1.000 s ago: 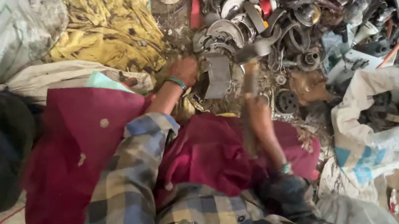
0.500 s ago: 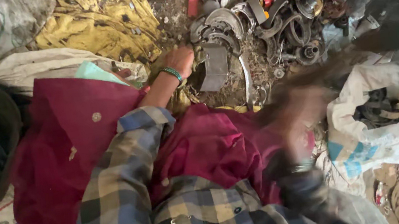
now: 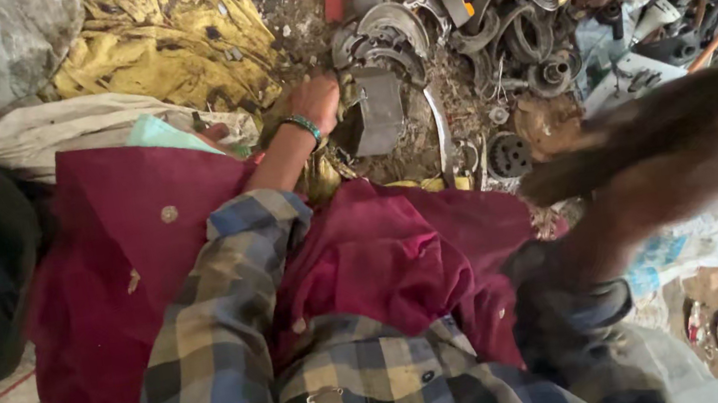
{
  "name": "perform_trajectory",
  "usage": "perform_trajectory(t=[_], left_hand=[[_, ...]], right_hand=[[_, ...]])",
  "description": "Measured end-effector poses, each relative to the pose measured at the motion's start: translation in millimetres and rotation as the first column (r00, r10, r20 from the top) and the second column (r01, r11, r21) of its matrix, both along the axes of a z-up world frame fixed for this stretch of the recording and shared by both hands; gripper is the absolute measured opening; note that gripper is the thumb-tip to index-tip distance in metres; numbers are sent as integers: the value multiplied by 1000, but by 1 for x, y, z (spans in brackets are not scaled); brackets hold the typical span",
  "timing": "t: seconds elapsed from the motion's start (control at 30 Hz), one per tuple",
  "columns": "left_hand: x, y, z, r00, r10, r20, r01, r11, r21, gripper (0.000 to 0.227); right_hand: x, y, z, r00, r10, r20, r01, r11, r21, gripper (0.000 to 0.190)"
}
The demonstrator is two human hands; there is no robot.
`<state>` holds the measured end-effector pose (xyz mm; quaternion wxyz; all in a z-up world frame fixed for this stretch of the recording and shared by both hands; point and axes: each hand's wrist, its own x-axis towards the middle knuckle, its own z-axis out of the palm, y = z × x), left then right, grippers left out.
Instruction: The person sits on the ground and repeatedly strikes a metal part with a hammer while holding it with a cloth. The person adjusts the part's position and continues hammering throughout the clip.
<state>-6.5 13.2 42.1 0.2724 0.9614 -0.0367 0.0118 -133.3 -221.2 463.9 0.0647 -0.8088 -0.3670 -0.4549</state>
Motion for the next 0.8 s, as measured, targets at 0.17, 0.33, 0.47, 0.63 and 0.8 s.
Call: perform_trajectory(t=[0.17,0.33,0.47,0.63,0.8], left_hand=[[-3,-2,-5,1000,-22,-5,22,1000,1,24],[6,-14,-36,995,-5,96,13,997,-81,10],[21,-2,-34,999,20,42,-15,994,-108,10],[8,1,-11,996,-6,91,12,997,-73,12],[-8,3,14,994,8,105,-4,999,-40,26]], right_hand=[[13,35,-113,846,-265,-462,300,954,2,25],[1,11,-268,238,-545,-804,417,805,-422,37],[21,-19,-224,495,-651,-575,287,747,-600,16],[24,-32,-55,970,-243,-34,238,966,-99,23],[22,-11,8,949,223,-225,-44,796,604,51]])
